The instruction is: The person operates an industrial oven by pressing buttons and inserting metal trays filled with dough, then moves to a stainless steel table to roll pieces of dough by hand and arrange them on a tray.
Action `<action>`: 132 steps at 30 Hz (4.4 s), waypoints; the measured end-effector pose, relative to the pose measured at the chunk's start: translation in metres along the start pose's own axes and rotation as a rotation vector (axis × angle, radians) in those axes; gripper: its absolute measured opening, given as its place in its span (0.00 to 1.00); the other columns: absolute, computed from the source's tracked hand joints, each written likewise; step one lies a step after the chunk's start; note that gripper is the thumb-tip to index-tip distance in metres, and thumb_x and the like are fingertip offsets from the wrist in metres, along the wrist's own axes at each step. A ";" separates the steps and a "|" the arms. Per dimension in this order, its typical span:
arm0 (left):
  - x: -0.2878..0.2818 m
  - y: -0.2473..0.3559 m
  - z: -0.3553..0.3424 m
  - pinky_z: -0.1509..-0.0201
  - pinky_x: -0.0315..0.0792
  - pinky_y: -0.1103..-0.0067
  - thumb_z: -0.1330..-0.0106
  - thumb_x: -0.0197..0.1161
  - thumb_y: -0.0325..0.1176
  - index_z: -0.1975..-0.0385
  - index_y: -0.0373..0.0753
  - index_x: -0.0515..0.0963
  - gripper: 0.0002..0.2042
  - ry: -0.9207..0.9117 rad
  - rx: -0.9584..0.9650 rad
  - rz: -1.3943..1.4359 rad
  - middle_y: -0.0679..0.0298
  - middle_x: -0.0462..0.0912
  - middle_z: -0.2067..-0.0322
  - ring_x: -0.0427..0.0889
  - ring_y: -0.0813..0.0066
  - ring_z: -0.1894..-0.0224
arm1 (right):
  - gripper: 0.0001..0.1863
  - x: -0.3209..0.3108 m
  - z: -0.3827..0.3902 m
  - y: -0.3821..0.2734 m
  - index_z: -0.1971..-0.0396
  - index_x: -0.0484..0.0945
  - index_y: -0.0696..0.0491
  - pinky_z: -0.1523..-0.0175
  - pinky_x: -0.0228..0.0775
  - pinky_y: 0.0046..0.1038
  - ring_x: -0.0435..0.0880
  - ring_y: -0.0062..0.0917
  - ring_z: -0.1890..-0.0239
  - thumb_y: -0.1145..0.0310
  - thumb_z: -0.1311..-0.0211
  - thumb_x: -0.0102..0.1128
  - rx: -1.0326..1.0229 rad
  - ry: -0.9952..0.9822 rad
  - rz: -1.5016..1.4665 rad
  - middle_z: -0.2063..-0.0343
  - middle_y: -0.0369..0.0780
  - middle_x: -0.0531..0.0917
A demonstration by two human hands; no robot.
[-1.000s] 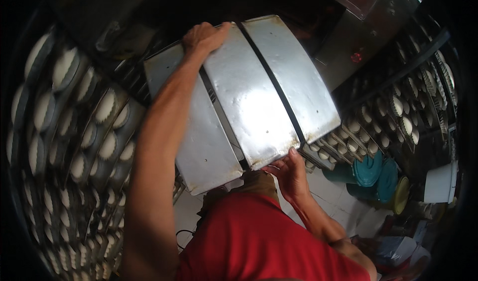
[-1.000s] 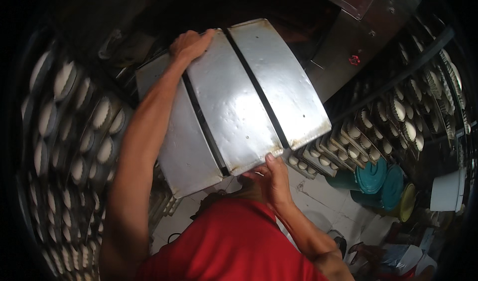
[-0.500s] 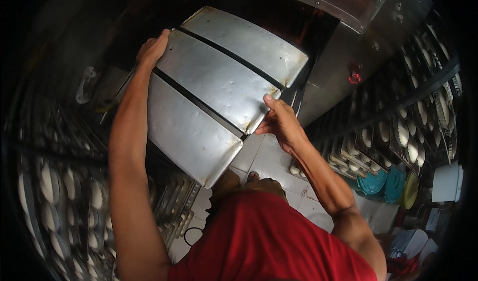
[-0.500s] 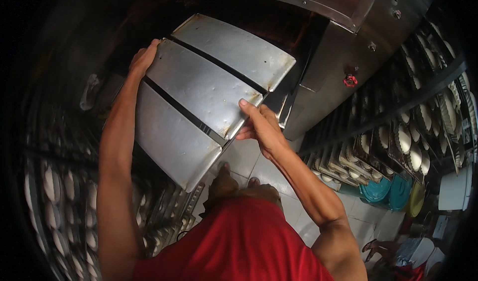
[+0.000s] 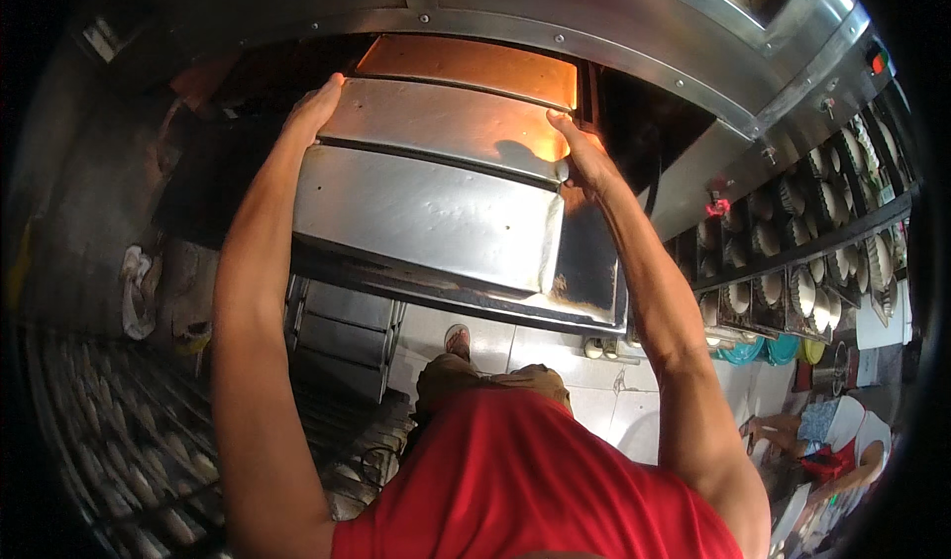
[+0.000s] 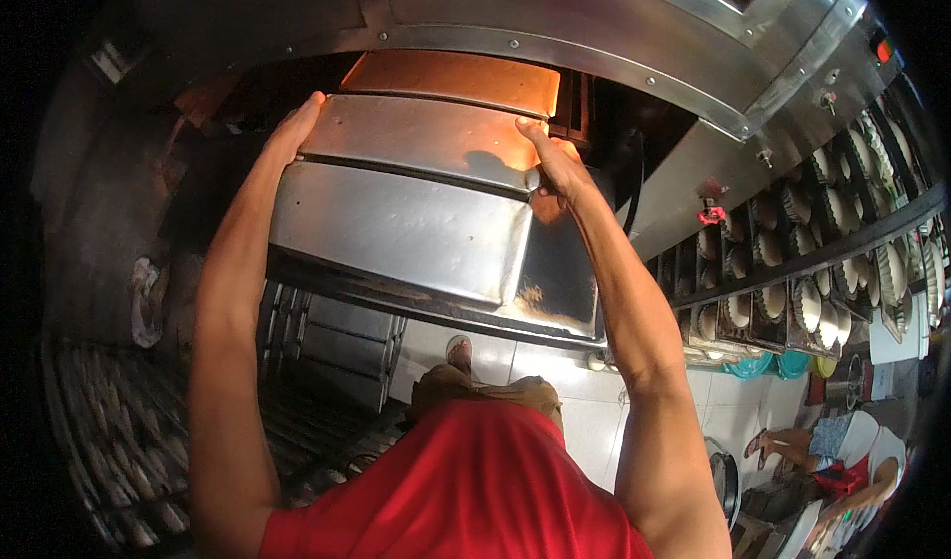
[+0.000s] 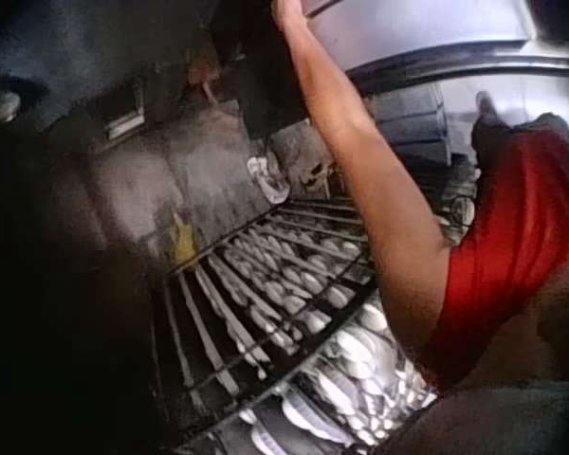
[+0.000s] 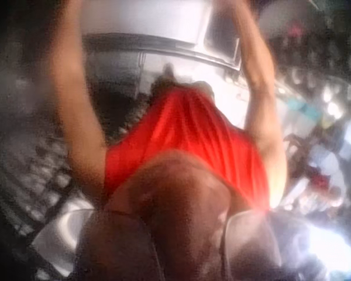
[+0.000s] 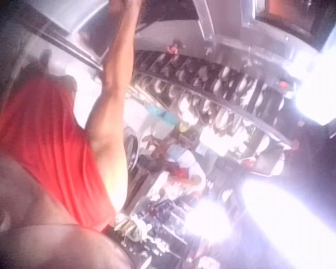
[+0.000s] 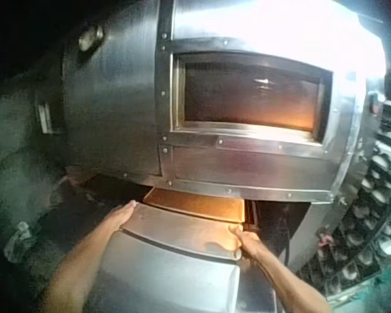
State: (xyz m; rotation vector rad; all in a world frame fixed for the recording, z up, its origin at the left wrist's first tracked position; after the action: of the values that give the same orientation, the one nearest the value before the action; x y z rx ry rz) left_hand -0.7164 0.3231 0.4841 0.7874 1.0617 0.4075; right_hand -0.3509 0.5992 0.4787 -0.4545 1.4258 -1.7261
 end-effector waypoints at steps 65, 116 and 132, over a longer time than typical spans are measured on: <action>0.069 0.022 -0.117 0.36 0.71 0.60 0.27 0.50 0.58 0.28 0.45 0.61 0.33 -0.019 0.373 0.637 0.56 0.65 0.32 0.69 0.56 0.34 | 0.35 -0.014 -0.136 -0.038 0.36 0.70 0.62 0.36 0.60 0.29 0.73 0.28 0.42 0.49 0.31 0.60 -0.071 0.294 0.146 0.44 0.47 0.76; 0.221 -0.788 0.173 0.36 0.68 0.56 0.29 0.51 0.56 0.43 0.31 0.75 0.31 0.711 -0.788 0.100 0.40 0.76 0.45 0.77 0.42 0.42 | 0.50 0.511 0.028 0.648 0.39 0.68 0.62 0.26 0.59 0.46 0.71 0.43 0.36 0.31 0.43 0.63 0.854 -0.643 -0.536 0.41 0.50 0.72; 0.172 -0.845 0.150 0.39 0.71 0.57 0.28 0.51 0.55 0.45 0.32 0.76 0.29 0.675 -0.791 0.002 0.42 0.78 0.49 0.79 0.45 0.45 | 0.57 0.526 0.017 0.651 0.27 0.56 0.54 0.21 0.34 0.49 0.51 0.40 0.23 0.23 0.45 0.53 0.836 -0.545 -0.720 0.28 0.50 0.60</action>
State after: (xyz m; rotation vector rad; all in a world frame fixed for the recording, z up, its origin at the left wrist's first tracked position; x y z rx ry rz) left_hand -0.5610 -0.1846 -0.2115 -0.0826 1.3686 1.0595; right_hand -0.4104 0.1737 -0.2398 -0.9248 0.0702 -2.3034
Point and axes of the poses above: each hand's wrist, its own z-axis away from the middle knuckle, its own x-axis out of the palm, y = z × x, the point moved 1 cm from there along -z, towards the middle knuckle
